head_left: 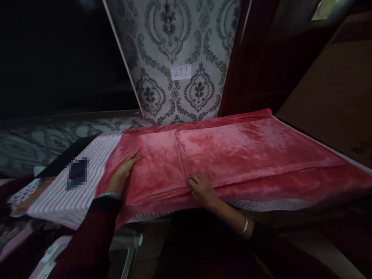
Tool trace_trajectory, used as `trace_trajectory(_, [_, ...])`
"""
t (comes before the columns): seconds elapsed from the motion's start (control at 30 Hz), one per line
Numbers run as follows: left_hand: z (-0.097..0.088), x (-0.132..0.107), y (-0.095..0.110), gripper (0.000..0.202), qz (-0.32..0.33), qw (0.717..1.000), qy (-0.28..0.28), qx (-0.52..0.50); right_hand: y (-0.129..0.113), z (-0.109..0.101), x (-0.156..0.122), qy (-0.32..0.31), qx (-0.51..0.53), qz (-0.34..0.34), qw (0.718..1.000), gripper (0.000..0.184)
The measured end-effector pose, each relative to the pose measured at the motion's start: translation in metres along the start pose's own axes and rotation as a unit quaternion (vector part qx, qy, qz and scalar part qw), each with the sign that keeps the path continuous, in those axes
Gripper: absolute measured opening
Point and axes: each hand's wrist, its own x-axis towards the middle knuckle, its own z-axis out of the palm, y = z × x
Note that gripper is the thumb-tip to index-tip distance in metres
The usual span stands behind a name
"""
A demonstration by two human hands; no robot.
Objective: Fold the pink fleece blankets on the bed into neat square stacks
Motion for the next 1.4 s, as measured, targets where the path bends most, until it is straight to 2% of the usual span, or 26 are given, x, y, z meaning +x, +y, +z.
trace_trajectory(0.07, [0.004,0.014,0.001,0.054,-0.056,0.998,-0.003,-0.028,0.0,-0.001,-0.001,0.007,-0.003,0.002,1.0,0.041])
trace_trajectory(0.13, [0.007,0.028,0.003,0.058,-0.083,0.996,0.023,-0.003,-0.001,-0.001,-0.002,0.011,-0.004,0.007,1.0,0.044])
trace_trajectory(0.17, [0.009,0.03,0.004,0.057,-0.07,0.996,0.045,0.038,-0.001,-0.001,-0.003,0.011,-0.003,0.009,1.0,0.046])
trace_trajectory(0.23, [0.019,0.025,0.007,0.052,0.012,0.986,0.074,0.15,-0.002,-0.001,-0.003,0.007,0.002,0.011,1.0,0.049])
trace_trajectory(0.27, [0.026,0.016,0.009,0.048,0.065,0.975,0.067,0.202,-0.002,-0.001,-0.003,0.005,0.003,0.015,1.0,0.049])
trace_trajectory(0.33, [0.05,-0.011,0.012,0.043,0.16,0.948,0.011,0.275,-0.002,-0.002,-0.004,0.002,0.006,0.022,1.0,0.05])
trace_trajectory(0.4, [0.08,-0.047,0.011,0.044,0.208,0.922,-0.058,0.323,0.0,-0.002,-0.006,0.012,0.016,0.021,1.0,0.051])
trace_trajectory(0.5, [0.125,-0.094,0.004,0.051,0.236,0.88,-0.119,0.395,0.004,-0.001,-0.014,0.039,0.05,-0.004,0.998,0.053])
trace_trajectory(0.57, [0.145,-0.113,-0.002,0.055,0.239,0.861,-0.124,0.431,0.009,-0.002,-0.02,0.051,0.081,-0.023,0.995,0.054])
trace_trajectory(0.67, [0.158,-0.122,-0.006,0.056,0.235,0.851,-0.104,0.457,0.02,-0.008,-0.024,0.049,0.146,-0.02,0.988,0.052])
trace_trajectory(0.73, [0.161,-0.121,-0.006,0.057,0.231,0.852,-0.091,0.46,0.029,-0.015,-0.019,0.043,0.198,0.017,0.979,0.044])
trace_trajectory(0.83, [0.166,-0.119,-0.004,0.061,0.224,0.856,-0.073,0.46,0.045,-0.026,0.002,0.052,0.279,0.095,0.954,0.036])
trace_trajectory(0.93, [0.175,-0.12,-0.004,0.065,0.219,0.858,-0.042,0.463,0.057,-0.03,0.038,0.065,0.327,0.146,0.932,0.035])
trace_trajectory(1.03, [0.183,-0.122,-0.002,0.066,0.222,0.859,-0.012,0.462,0.062,-0.027,0.082,0.03,0.332,0.217,0.918,0.032])
trace_trajectory(1.1, [0.185,-0.122,0.0,0.063,0.226,0.862,-0.013,0.453,0.064,-0.021,0.109,0.004,0.326,0.256,0.91,0.027])
trace_trajectory(1.23, [0.184,-0.123,0.002,0.051,0.235,0.867,-0.032,0.437,0.067,-0.005,0.152,0.001,0.291,0.27,0.918,0.02])
trace_trajectory(1.33, [0.184,-0.122,-0.003,0.052,0.244,0.867,-0.033,0.434,0.068,0.006,0.174,0.013,0.261,0.276,0.925,0.022])
trace_trajectory(1.4, [0.185,-0.12,-0.006,0.053,0.251,0.868,-0.035,0.427,0.067,0.014,0.185,0.031,0.256,0.261,0.93,0.031])
